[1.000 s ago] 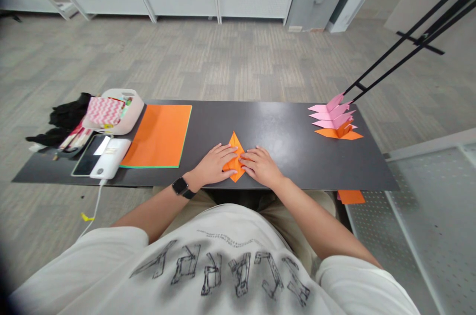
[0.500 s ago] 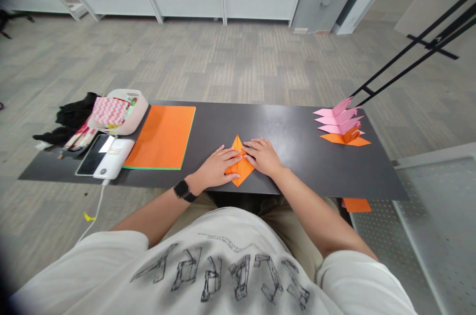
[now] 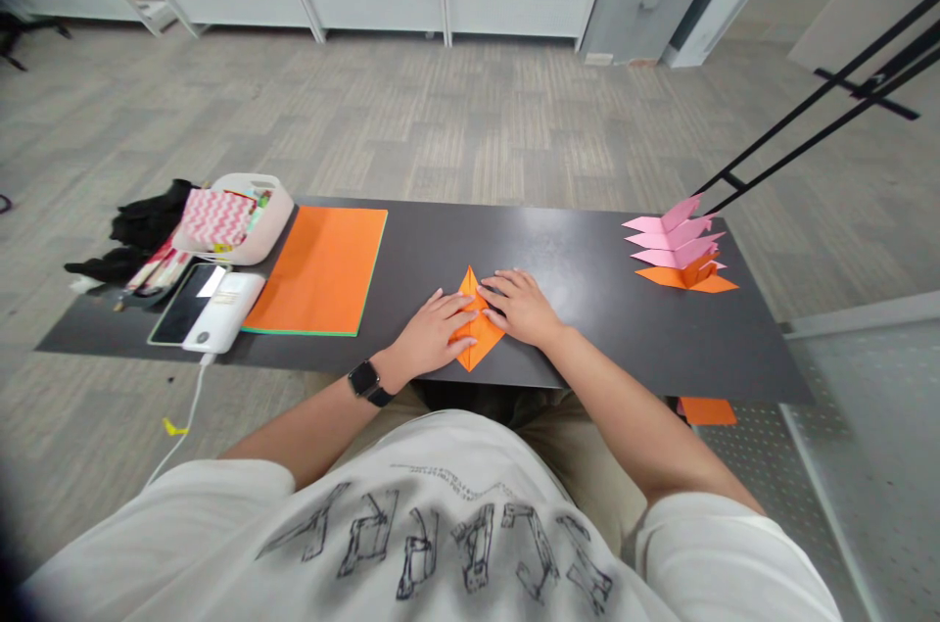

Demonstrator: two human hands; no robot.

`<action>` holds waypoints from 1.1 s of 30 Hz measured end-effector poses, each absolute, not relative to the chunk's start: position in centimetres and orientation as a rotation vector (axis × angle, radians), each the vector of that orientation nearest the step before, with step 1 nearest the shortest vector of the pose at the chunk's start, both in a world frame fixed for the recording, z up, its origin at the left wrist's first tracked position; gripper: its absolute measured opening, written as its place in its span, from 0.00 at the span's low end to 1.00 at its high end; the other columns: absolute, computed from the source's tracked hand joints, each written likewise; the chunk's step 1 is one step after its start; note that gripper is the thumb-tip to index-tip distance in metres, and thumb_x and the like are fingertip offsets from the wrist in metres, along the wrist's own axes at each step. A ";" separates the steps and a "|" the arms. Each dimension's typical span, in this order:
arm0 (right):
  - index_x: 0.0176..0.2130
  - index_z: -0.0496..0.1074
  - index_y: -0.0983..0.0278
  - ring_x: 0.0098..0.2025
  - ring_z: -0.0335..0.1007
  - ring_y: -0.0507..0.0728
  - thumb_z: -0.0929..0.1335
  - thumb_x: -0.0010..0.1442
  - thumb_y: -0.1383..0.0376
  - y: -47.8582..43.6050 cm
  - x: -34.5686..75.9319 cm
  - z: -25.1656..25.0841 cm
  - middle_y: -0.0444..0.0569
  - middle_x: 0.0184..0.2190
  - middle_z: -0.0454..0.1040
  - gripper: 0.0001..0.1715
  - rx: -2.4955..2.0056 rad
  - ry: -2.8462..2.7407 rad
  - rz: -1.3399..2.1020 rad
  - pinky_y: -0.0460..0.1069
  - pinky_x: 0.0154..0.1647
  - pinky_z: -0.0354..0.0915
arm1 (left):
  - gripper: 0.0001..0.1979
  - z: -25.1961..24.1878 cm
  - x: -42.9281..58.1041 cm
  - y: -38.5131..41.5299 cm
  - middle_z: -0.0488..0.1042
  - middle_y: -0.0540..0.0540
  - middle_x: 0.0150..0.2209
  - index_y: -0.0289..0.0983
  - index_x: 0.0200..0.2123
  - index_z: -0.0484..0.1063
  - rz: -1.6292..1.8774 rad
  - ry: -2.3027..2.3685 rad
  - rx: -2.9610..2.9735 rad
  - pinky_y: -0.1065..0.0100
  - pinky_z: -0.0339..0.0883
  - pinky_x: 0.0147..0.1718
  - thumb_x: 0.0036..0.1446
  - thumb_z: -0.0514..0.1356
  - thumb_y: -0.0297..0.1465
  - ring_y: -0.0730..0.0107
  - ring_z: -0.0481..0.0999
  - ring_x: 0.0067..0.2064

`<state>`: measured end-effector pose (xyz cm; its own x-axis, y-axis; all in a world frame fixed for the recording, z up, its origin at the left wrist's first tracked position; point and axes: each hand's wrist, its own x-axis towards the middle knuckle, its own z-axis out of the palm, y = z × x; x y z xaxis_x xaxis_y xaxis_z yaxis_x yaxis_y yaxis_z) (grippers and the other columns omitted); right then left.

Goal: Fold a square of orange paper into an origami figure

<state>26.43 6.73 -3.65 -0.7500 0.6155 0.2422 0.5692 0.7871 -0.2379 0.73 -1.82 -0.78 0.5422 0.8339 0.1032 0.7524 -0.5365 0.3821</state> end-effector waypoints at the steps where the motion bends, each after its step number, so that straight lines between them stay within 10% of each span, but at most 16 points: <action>1: 0.68 0.75 0.54 0.71 0.64 0.71 0.67 0.75 0.56 6.7 26.4 -3.6 0.54 0.68 0.75 0.26 -0.916 -2.683 0.203 0.73 0.72 0.60 | 0.20 -0.8 0.7 -1.8 0.71 0.40 0.71 0.42 0.62 0.77 0.394 1.315 2.486 0.40 0.52 0.77 0.71 0.64 0.39 0.50 0.68 0.73; 13: 0.76 0.64 0.52 0.82 0.43 0.75 0.69 0.72 0.53 8.6 25.9 -2.7 0.53 0.81 0.54 0.38 -0.958 -2.823 0.157 0.78 0.78 0.44 | 0.25 -0.4 0.9 -1.8 0.71 0.38 0.70 0.41 0.68 0.72 0.338 1.344 2.475 0.40 0.51 0.77 0.71 0.64 0.40 0.50 0.66 0.74; 33: 0.71 0.73 0.52 0.78 0.54 0.73 0.67 0.75 0.56 8.1 25.2 -2.6 0.55 0.74 0.67 0.29 -1.044 -2.704 0.127 0.75 0.78 0.47 | 0.26 0.4 1.1 -1.6 0.65 0.39 0.75 0.43 0.68 0.72 0.249 1.393 2.475 0.39 0.52 0.76 0.70 0.65 0.42 0.49 0.65 0.74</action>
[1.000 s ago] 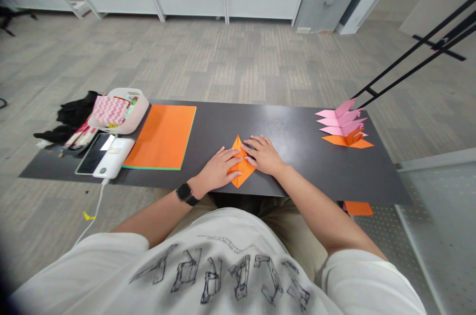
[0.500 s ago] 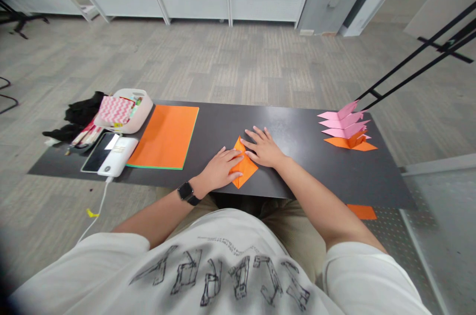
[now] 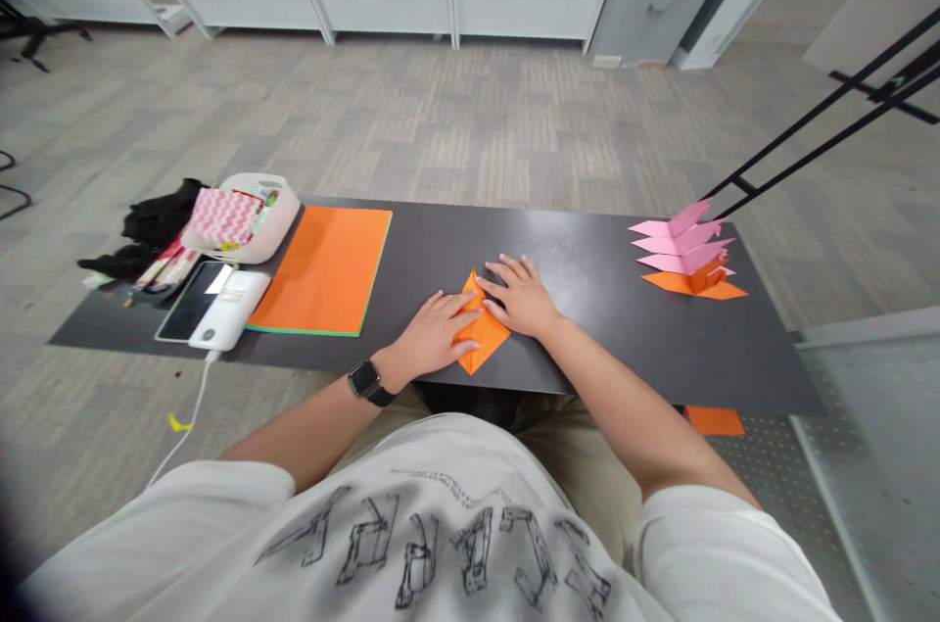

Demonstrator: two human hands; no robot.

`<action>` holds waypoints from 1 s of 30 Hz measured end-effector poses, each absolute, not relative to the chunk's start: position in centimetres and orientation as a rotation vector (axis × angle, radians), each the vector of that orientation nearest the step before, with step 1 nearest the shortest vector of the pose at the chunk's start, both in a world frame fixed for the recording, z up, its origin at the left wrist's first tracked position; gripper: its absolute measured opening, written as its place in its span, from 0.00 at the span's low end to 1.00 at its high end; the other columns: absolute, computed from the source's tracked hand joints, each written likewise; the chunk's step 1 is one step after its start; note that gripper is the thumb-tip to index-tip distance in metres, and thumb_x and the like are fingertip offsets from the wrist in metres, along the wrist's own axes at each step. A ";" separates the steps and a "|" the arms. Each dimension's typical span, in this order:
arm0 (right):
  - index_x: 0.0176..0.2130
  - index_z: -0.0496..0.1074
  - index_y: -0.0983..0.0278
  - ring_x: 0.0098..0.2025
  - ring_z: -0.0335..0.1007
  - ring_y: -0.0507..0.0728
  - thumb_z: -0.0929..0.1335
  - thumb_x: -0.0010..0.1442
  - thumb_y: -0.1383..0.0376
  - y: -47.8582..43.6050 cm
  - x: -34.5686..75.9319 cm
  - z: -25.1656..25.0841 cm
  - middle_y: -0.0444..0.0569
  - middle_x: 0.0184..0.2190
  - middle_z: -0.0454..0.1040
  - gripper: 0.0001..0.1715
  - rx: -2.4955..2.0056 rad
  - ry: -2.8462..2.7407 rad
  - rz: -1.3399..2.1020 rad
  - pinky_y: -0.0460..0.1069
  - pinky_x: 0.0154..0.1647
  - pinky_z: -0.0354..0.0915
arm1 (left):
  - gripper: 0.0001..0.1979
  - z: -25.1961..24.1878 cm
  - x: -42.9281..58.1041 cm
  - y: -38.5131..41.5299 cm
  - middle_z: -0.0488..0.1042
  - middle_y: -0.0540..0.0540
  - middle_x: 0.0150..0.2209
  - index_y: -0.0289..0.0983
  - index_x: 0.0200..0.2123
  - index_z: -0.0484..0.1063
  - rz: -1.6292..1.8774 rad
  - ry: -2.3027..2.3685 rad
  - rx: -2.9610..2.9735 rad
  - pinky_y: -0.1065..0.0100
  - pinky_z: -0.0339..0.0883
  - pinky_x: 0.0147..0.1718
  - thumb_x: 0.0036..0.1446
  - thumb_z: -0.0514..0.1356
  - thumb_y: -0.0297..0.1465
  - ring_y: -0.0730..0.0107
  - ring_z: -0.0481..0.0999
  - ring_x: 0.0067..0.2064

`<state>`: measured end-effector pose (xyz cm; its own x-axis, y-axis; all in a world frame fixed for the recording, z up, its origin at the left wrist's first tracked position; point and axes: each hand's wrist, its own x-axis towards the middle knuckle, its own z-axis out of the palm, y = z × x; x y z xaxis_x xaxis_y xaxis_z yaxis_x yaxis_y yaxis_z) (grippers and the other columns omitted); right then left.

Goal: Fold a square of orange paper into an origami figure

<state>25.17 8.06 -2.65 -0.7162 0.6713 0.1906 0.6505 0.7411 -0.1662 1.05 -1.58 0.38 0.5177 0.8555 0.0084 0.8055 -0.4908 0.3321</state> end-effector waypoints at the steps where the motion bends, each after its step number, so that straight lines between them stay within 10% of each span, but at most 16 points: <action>1: 0.72 0.72 0.52 0.78 0.54 0.73 0.68 0.74 0.56 8.0 25.1 -2.6 0.55 0.74 0.67 0.30 -1.049 -2.712 0.125 0.75 0.78 0.46 | 0.26 0.4 1.0 -1.5 0.64 0.39 0.75 0.43 0.67 0.73 0.245 1.394 2.479 0.39 0.53 0.76 0.70 0.65 0.42 0.49 0.65 0.74; 30: 0.72 0.69 0.61 0.78 0.53 0.75 0.63 0.76 0.54 7.7 23.6 -2.5 0.61 0.73 0.67 0.32 -1.208 -2.597 0.043 0.76 0.78 0.47 | 0.35 0.9 0.9 -0.8 0.67 0.37 0.74 0.40 0.72 0.65 0.255 1.365 2.481 0.39 0.51 0.76 0.68 0.67 0.44 0.47 0.66 0.74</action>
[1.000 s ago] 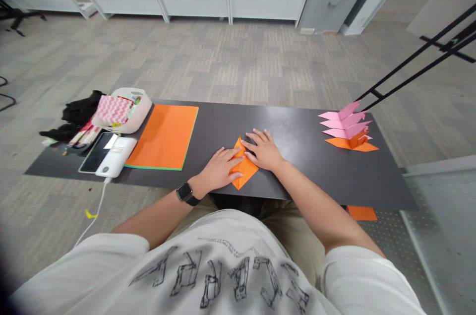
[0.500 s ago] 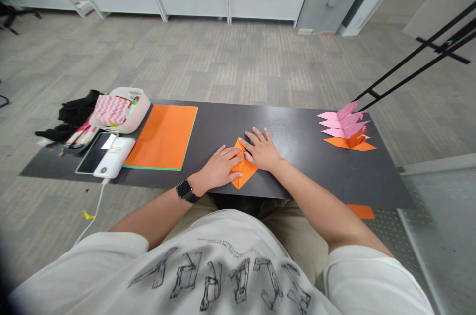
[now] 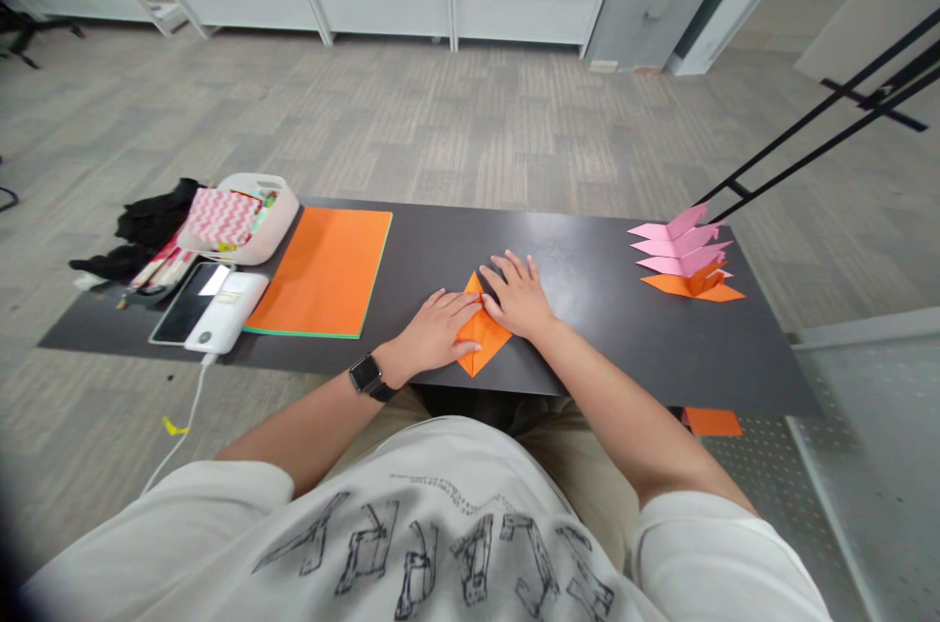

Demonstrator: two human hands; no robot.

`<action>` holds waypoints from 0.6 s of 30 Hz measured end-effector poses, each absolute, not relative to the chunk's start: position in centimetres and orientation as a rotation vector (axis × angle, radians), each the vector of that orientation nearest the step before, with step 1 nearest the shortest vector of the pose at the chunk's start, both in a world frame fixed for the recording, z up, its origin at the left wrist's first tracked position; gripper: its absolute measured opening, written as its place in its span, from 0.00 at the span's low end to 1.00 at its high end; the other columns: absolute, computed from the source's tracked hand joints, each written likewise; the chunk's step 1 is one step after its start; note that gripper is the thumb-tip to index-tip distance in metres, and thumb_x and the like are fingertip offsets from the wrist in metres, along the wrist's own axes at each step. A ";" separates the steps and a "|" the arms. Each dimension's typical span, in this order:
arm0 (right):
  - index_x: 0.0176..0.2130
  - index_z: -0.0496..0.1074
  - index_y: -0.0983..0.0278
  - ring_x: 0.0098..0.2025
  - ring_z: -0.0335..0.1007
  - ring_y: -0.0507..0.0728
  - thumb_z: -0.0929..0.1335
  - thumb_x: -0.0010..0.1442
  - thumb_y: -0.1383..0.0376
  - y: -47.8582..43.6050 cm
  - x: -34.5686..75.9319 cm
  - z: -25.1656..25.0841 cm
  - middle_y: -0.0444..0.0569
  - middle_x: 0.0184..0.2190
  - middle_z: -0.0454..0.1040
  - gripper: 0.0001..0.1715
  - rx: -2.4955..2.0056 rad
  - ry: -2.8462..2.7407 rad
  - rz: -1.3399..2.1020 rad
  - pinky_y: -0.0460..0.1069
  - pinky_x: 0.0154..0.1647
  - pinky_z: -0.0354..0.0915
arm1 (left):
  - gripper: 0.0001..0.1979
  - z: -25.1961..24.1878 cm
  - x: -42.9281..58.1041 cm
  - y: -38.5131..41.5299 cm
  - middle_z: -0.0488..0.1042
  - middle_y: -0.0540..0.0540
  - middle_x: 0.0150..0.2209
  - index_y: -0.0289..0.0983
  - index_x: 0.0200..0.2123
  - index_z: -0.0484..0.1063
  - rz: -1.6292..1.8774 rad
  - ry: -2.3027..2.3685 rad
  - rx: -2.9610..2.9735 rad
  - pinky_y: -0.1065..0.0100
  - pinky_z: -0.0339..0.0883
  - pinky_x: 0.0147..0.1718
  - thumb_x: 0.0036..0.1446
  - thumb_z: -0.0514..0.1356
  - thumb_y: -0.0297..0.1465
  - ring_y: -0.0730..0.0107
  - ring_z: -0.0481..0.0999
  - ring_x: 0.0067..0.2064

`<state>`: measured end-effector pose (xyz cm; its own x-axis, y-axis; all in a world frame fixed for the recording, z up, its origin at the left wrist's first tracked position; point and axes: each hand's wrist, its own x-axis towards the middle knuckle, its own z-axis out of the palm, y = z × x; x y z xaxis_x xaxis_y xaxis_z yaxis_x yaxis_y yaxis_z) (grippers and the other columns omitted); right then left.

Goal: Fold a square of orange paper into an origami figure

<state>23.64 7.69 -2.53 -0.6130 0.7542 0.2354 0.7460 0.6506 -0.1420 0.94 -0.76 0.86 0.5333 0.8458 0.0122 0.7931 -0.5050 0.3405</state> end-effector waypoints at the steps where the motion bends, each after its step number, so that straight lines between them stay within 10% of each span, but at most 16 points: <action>1: 0.72 0.70 0.60 0.78 0.53 0.75 0.63 0.76 0.55 7.5 23.7 -2.5 0.61 0.73 0.66 0.31 -1.195 -2.601 0.041 0.76 0.78 0.47 | 0.35 0.8 0.9 -0.8 0.67 0.37 0.74 0.40 0.72 0.65 0.258 1.366 2.479 0.40 0.51 0.76 0.68 0.67 0.44 0.47 0.65 0.74; 18: 0.77 0.62 0.56 0.82 0.42 0.77 0.62 0.77 0.49 10.7 24.9 -1.7 0.59 0.81 0.53 0.36 -1.156 -2.812 0.137 0.80 0.77 0.41 | 0.39 0.3 0.5 -0.3 0.64 0.38 0.76 0.41 0.71 0.68 0.196 1.344 2.502 0.40 0.46 0.77 0.64 0.67 0.53 0.47 0.61 0.76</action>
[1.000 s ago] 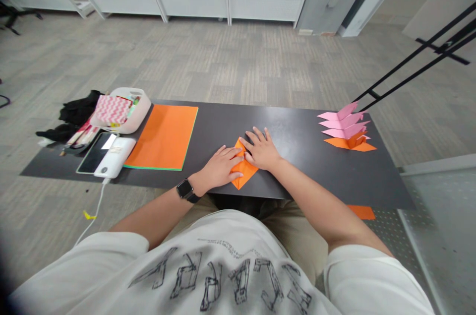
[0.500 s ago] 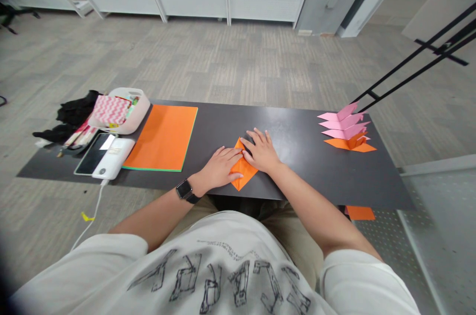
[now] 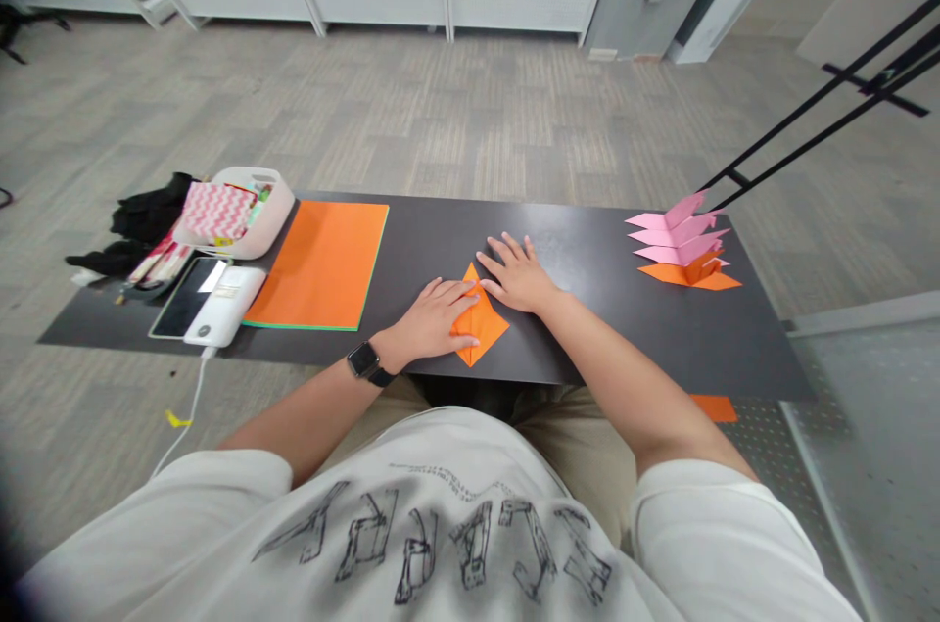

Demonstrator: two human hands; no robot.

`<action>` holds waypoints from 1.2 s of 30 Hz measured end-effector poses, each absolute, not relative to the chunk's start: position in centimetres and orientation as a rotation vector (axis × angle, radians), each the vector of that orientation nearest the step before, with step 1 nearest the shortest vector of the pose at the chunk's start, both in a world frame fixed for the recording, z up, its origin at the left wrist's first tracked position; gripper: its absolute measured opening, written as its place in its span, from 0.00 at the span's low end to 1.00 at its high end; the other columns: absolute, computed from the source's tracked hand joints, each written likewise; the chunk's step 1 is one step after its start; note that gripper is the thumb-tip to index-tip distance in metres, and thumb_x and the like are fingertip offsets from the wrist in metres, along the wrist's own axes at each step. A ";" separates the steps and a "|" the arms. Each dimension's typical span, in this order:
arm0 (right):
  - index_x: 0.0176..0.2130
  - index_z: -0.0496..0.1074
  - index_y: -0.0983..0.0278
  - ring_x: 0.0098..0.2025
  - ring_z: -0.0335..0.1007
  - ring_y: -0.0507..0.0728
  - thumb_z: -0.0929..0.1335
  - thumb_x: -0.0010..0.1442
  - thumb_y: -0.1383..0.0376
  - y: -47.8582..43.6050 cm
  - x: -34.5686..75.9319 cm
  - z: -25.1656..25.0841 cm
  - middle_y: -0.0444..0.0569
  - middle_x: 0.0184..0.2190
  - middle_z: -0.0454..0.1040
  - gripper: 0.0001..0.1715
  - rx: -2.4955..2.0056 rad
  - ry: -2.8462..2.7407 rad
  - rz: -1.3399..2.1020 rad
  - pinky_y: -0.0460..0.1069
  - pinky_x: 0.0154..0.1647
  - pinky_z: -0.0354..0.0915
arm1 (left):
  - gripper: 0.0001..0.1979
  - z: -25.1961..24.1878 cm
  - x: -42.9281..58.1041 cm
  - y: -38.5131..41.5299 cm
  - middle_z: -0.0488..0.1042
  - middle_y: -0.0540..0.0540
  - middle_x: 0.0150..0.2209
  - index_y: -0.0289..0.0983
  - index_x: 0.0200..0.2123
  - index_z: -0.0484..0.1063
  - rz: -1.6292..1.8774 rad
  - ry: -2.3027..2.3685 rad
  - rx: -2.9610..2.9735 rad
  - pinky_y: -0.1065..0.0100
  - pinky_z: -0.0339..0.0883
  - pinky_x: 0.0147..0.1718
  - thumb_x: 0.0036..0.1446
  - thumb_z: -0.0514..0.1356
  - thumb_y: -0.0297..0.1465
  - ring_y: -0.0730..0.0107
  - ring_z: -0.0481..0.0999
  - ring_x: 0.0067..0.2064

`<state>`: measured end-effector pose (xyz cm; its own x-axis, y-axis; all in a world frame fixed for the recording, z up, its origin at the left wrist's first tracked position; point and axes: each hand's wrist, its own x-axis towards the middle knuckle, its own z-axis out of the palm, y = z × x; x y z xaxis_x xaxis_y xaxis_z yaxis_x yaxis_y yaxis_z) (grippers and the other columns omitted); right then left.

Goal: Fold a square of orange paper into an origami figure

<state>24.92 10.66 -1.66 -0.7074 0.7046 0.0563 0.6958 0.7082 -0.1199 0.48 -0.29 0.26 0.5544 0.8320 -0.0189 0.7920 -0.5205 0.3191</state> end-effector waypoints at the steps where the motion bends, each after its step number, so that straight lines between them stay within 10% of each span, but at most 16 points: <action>1: 0.76 0.64 0.58 0.82 0.42 0.76 0.62 0.77 0.49 10.7 25.2 -1.5 0.59 0.80 0.54 0.36 -1.154 -2.786 0.158 0.79 0.78 0.43 | 0.40 0.3 0.5 -0.3 0.64 0.38 0.76 0.41 0.71 0.68 0.188 1.339 2.503 0.40 0.46 0.77 0.63 0.68 0.54 0.47 0.61 0.76; 7: 0.64 0.79 0.52 0.80 0.52 0.71 0.69 0.74 0.51 8.7 26.2 -2.6 0.53 0.75 0.66 0.25 -1.010 -2.704 0.303 0.74 0.79 0.49 | 0.45 0.4 0.4 -0.3 0.61 0.37 0.77 0.40 0.74 0.64 0.151 1.338 2.508 0.40 0.44 0.78 0.61 0.69 0.54 0.45 0.59 0.76; 19: 0.71 0.72 0.45 0.80 0.48 0.78 0.76 0.66 0.48 9.0 27.0 -1.6 0.54 0.77 0.61 0.38 -1.031 -2.859 0.322 0.83 0.75 0.41 | 0.56 -0.9 0.0 -0.6 0.56 0.33 0.79 0.38 0.76 0.60 0.157 1.312 2.562 0.36 0.37 0.78 0.54 0.68 0.63 0.39 0.54 0.78; 24: 0.62 0.81 0.51 0.75 0.60 0.71 0.72 0.70 0.52 7.3 26.6 -2.4 0.53 0.69 0.73 0.23 -1.065 -2.591 0.312 0.75 0.77 0.51 | 0.57 -1.4 0.2 -0.4 0.55 0.32 0.79 0.36 0.77 0.58 0.179 1.320 2.596 0.37 0.35 0.78 0.57 0.64 0.66 0.41 0.54 0.79; 36: 0.62 0.80 0.54 0.71 0.62 0.72 0.70 0.72 0.51 1.9 25.3 -2.8 0.56 0.64 0.76 0.25 -1.283 -2.504 0.077 0.78 0.78 0.39 | 0.31 -1.5 0.8 -0.4 0.67 0.35 0.74 0.34 0.71 0.69 0.369 1.424 2.652 0.45 0.53 0.76 0.74 0.55 0.47 0.47 0.66 0.73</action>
<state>25.32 1.91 -2.79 -0.5424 0.7984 0.2613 0.7809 0.5939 -0.1936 0.82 -0.41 -1.46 0.5310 0.8319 0.1614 0.8054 -0.5546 0.2090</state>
